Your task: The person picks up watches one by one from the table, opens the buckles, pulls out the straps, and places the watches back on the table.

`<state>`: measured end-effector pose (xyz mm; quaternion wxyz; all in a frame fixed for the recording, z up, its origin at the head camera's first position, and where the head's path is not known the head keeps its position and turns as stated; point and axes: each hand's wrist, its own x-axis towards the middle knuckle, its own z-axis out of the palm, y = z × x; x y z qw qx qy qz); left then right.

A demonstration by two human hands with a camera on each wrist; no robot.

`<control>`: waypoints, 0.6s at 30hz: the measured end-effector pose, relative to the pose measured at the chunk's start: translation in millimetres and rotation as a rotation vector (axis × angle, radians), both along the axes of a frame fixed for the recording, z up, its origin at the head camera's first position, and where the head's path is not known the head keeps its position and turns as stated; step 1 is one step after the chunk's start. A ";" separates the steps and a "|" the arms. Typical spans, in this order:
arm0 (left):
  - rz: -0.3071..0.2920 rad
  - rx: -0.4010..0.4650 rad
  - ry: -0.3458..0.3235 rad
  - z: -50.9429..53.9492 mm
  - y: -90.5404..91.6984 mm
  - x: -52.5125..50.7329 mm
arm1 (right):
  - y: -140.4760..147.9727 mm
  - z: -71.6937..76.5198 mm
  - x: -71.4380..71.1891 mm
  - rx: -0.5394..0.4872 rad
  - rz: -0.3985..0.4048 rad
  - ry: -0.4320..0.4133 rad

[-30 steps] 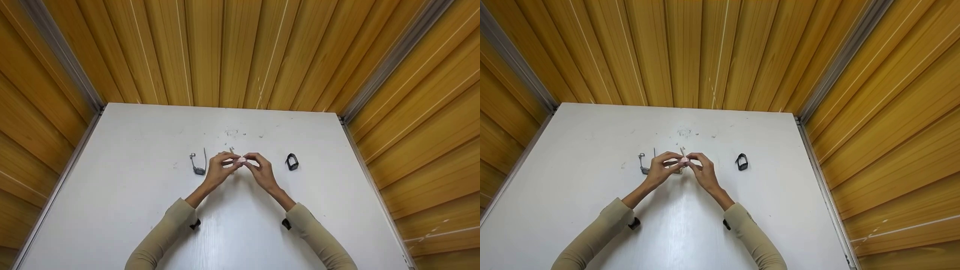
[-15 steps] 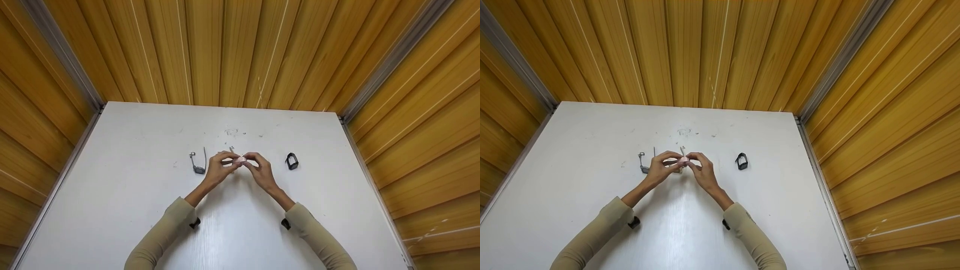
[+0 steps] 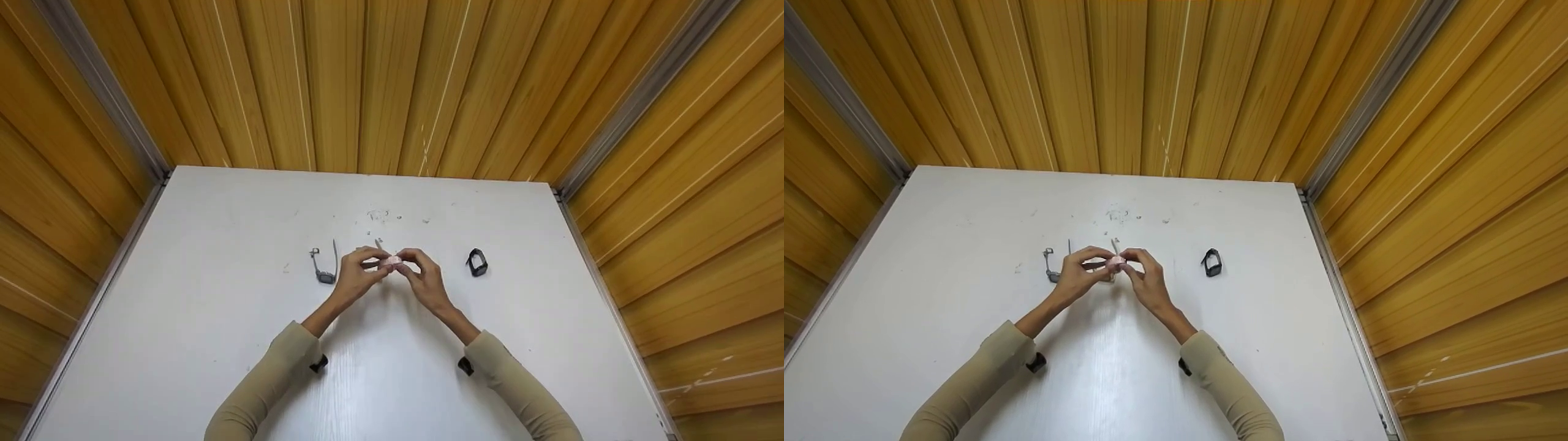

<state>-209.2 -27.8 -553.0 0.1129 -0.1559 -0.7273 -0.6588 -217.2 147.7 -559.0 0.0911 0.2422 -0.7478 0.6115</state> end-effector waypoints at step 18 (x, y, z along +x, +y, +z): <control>0.011 0.021 0.002 -3.0 2.0 -5.2 | -2.8 -7.2 -2.5 0.013 -0.070 0.017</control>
